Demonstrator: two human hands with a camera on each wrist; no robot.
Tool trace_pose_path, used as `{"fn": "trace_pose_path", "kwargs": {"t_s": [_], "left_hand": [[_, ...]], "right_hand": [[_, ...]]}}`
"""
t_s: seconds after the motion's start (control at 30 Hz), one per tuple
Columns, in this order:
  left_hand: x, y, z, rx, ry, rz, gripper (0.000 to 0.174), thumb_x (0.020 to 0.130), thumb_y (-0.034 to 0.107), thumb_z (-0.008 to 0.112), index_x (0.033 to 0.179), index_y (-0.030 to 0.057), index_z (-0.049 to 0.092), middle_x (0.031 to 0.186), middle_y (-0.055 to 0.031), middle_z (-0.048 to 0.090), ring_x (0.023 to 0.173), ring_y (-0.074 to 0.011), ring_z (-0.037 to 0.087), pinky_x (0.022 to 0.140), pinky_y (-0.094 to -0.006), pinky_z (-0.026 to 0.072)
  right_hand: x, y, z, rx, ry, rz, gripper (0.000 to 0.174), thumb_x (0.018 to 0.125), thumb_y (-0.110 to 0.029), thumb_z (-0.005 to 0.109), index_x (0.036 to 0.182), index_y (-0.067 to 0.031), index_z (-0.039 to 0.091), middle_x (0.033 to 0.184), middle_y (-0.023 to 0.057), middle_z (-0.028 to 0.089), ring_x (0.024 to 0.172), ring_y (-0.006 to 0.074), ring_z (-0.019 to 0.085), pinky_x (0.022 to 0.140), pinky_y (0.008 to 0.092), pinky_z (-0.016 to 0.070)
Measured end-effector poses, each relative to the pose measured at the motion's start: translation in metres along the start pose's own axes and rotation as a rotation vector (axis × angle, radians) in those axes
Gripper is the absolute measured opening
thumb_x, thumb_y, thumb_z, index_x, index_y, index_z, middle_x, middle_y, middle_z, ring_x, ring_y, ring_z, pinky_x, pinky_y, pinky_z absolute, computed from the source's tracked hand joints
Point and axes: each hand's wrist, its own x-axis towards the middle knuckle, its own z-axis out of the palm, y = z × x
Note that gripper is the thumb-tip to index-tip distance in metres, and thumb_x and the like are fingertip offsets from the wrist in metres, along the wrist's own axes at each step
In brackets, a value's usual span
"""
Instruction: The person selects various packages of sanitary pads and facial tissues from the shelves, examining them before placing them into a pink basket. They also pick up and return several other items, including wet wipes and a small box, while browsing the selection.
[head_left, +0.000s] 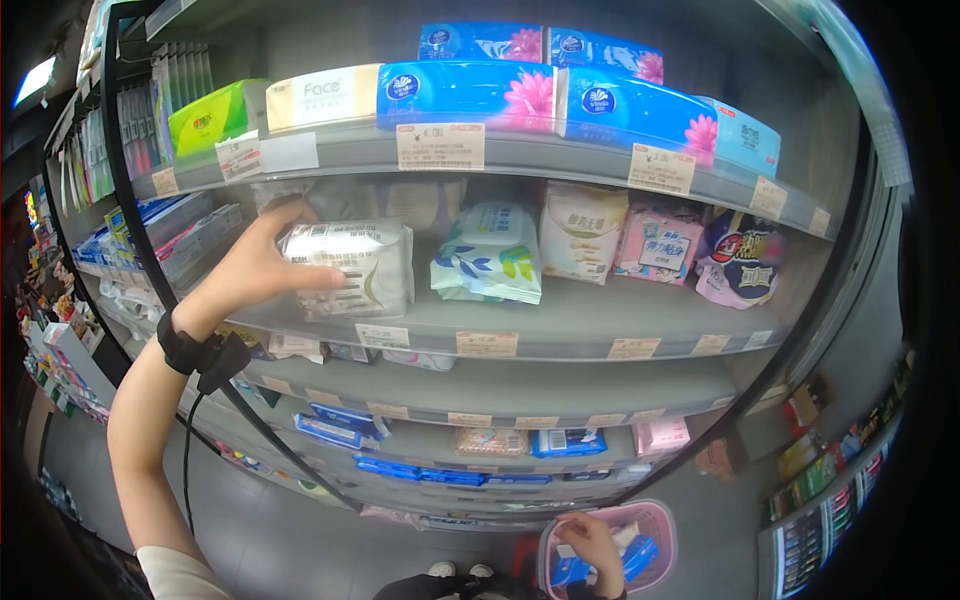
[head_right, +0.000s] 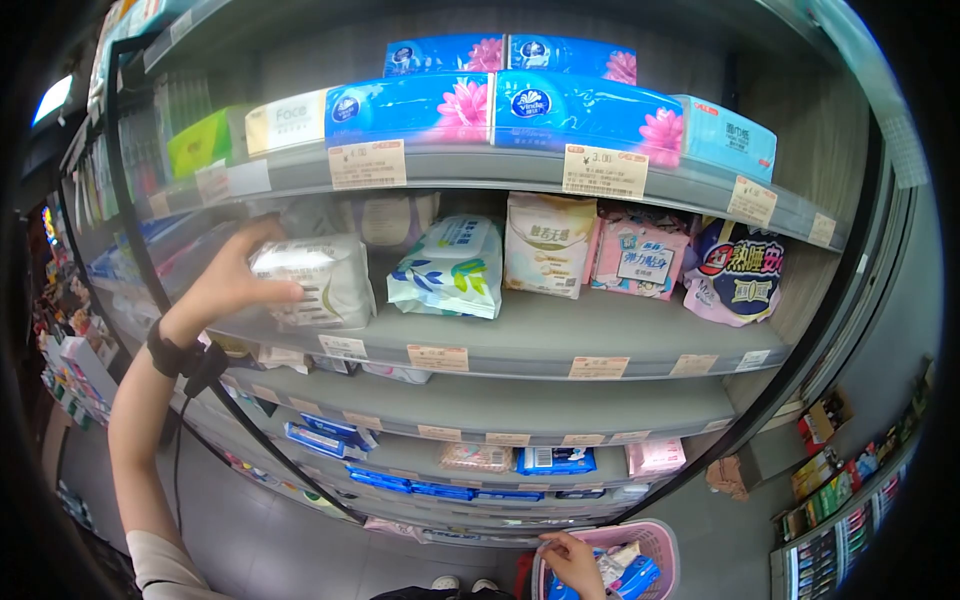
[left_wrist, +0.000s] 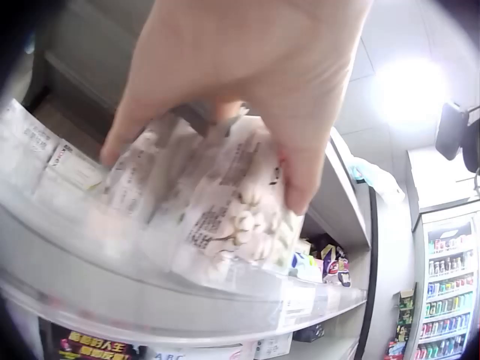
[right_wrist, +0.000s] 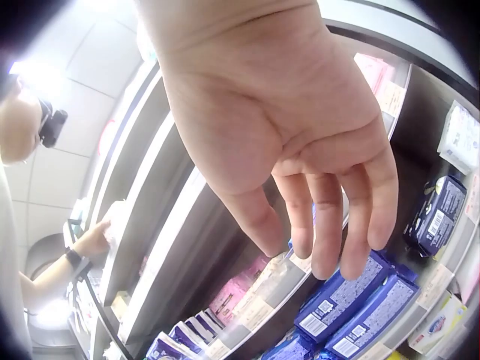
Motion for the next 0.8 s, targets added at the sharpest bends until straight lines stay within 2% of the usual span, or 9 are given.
{"fn": "trace_pose_path", "kwargs": {"t_s": [0.1,0.17,0.4,0.5,0.57,0.63,0.7,0.77,0.8], "left_hand": [[0.001,0.001,0.002,-0.018,-0.033,-0.088,0.065,0.066,0.038,0.086,0.109,-0.0043,0.060,0.108,-0.0155,0.062,0.103,-0.0226,0.058,0.091,-0.0332,0.0442],[0.002,-0.011,0.005,0.019,0.029,0.008,0.071,0.066,0.039,0.086,0.114,-0.0063,0.062,0.111,-0.0197,0.064,0.103,-0.0271,0.060,0.091,-0.0350,0.0456],[-0.004,0.007,0.005,0.128,0.209,-0.138,0.062,0.062,0.032,0.085,0.106,-0.0060,0.066,0.123,-0.0259,0.056,0.110,-0.0327,0.058,0.090,-0.0395,0.0477],[-0.014,0.004,-0.005,0.308,0.301,0.072,0.053,0.060,0.022,0.082,0.102,-0.0039,0.064,0.129,-0.0265,0.051,0.116,-0.0365,0.055,0.094,-0.0393,0.0449],[-0.019,0.007,-0.011,0.441,0.173,0.328,0.051,0.058,0.022,0.083,0.098,-0.0040,0.063,0.126,-0.0263,0.051,0.113,-0.0412,0.054,0.095,-0.0404,0.0449],[-0.029,0.019,-0.010,0.521,0.181,0.421,0.050,0.058,0.022,0.083,0.094,-0.0042,0.061,0.127,-0.0262,0.051,0.115,-0.0436,0.052,0.096,-0.0441,0.0444],[-0.038,0.028,-0.009,0.646,0.248,0.707,0.047,0.049,0.014,0.083,0.083,-0.0041,0.056,0.127,-0.0230,0.052,0.111,-0.0449,0.055,0.089,-0.0508,0.0488],[-0.062,0.035,-0.006,0.745,0.302,0.817,0.039,0.055,0.011,0.080,0.080,-0.0048,0.055,0.127,-0.0248,0.053,0.111,-0.0483,0.056,0.088,-0.0514,0.0513],[-0.079,0.037,-0.007,0.842,0.293,0.868,0.037,0.061,0.004,0.076,0.093,-0.0049,0.058,0.130,-0.0258,0.051,0.115,-0.0461,0.055,0.094,-0.0503,0.0493]], "right_hand": [[0.000,0.008,-0.001,0.026,0.011,-0.004,0.027,0.088,-0.003,0.066,0.114,0.0016,0.065,0.091,0.0087,0.072,0.085,0.0131,0.069,0.076,0.0245,0.0535],[0.000,0.011,-0.002,0.033,0.006,-0.007,0.027,0.088,-0.003,0.066,0.114,0.0020,0.065,0.093,0.0094,0.072,0.086,0.0139,0.069,0.078,0.0253,0.0539],[-0.005,0.011,-0.002,0.033,0.031,-0.030,0.028,0.088,-0.002,0.065,0.115,0.0027,0.064,0.094,0.0100,0.072,0.087,0.0152,0.069,0.079,0.0263,0.0542],[-0.007,0.016,-0.004,0.033,0.020,-0.033,0.028,0.087,-0.002,0.065,0.115,0.0028,0.064,0.095,0.0103,0.071,0.089,0.0160,0.069,0.080,0.0268,0.0541],[-0.008,0.019,-0.005,0.082,0.016,-0.025,0.028,0.087,-0.002,0.065,0.115,0.0033,0.064,0.095,0.0100,0.071,0.090,0.0165,0.068,0.081,0.0270,0.0539],[-0.007,0.018,-0.005,0.088,0.016,-0.032,0.028,0.087,-0.003,0.065,0.115,0.0026,0.064,0.094,0.0092,0.071,0.089,0.0155,0.068,0.080,0.0268,0.0539],[-0.009,0.014,-0.006,0.095,0.019,-0.030,0.028,0.088,-0.004,0.066,0.115,0.0020,0.064,0.094,0.0084,0.071,0.087,0.0145,0.068,0.079,0.0265,0.0539],[-0.013,-0.014,-0.006,-0.129,-0.018,-0.015,0.029,0.088,-0.007,0.067,0.116,-0.0005,0.064,0.093,0.0069,0.071,0.085,0.0120,0.067,0.076,0.0263,0.0538],[-0.013,-0.013,-0.003,-0.094,0.015,-0.100,0.032,0.087,-0.008,0.069,0.118,-0.0024,0.064,0.078,0.0017,0.068,0.072,0.0075,0.063,0.067,0.0220,0.0502]]}}
